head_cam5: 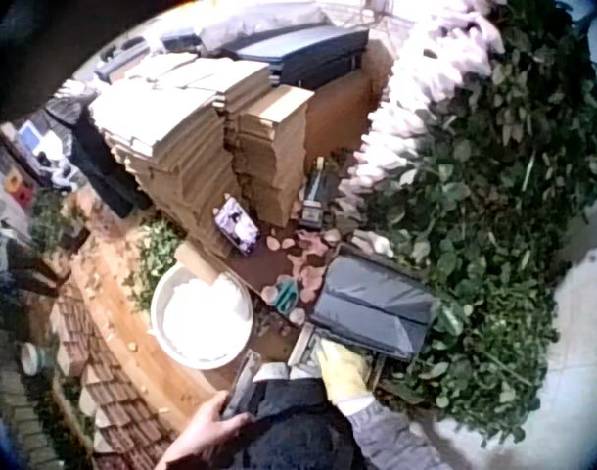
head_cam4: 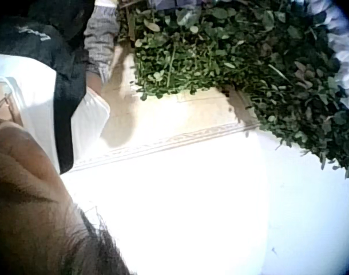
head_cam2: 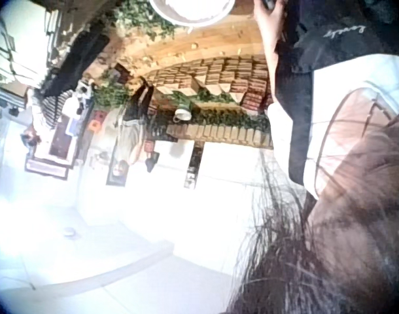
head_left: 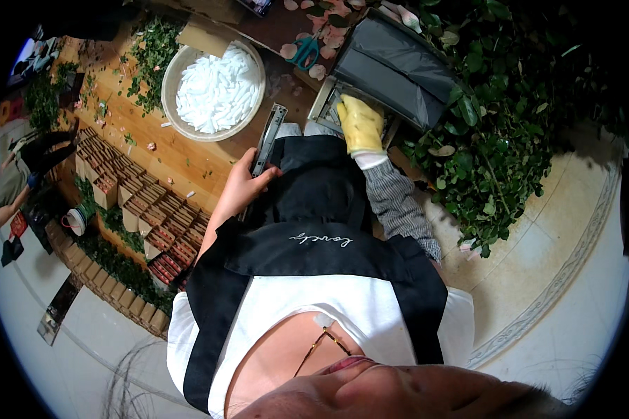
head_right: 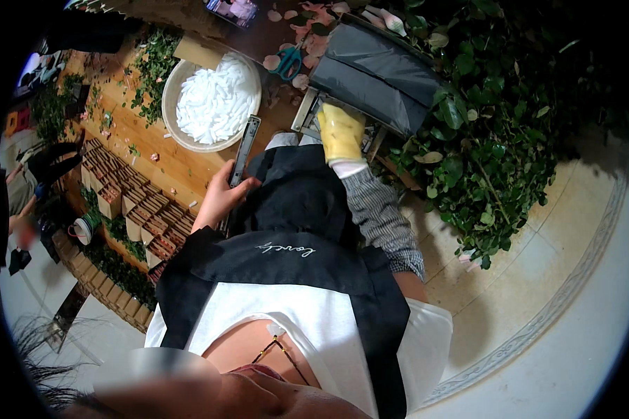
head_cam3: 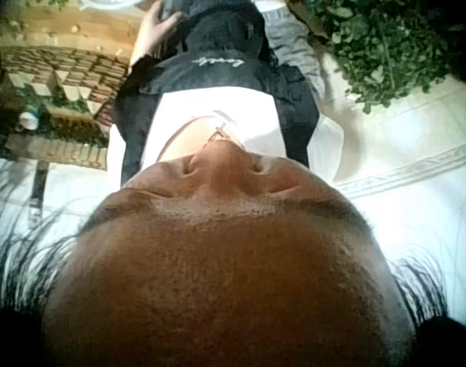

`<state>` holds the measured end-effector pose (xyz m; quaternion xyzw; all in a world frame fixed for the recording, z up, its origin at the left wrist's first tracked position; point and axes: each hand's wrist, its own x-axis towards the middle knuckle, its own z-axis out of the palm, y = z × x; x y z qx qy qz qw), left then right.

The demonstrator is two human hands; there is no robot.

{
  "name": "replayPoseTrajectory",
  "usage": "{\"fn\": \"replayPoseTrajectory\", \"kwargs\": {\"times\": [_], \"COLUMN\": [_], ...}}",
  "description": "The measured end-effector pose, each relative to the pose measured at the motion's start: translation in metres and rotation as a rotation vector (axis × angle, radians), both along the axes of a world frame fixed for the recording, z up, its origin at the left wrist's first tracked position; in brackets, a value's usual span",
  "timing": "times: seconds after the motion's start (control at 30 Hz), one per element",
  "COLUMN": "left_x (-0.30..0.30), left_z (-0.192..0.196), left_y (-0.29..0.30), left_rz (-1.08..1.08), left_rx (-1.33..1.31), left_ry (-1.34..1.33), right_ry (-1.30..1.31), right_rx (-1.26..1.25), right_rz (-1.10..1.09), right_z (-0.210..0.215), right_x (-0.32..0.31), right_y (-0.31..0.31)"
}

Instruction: The person picks up roses one at a time from a pile, arranges them together, and wraps the bunch with dark paper and brown paper. They secure the wrap using a tape dispenser.

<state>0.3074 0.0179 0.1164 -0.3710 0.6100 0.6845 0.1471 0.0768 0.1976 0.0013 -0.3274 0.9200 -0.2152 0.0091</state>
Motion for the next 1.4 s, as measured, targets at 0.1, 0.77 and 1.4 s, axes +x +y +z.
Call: {"fn": "replayPoseTrajectory", "kwargs": {"times": [0.1,0.77,1.4], "left_x": [-0.004,-0.016,-0.038], "left_z": [0.005,0.003,-0.017], "left_y": [0.003,0.002,-0.03], "left_rz": [0.018,0.001,0.097], "left_rx": [0.01,-0.042,0.04], "left_ry": [-0.01,0.021,-0.004], "right_ry": [0.036,-0.571,-0.387], "right_rx": [0.221,0.149,-0.279], "right_rz": [-0.048,-0.286,-0.01], "right_z": [-0.051,0.032,0.087], "right_x": [-0.009,-0.002,0.024], "right_y": [-0.012,0.02,0.023]}}
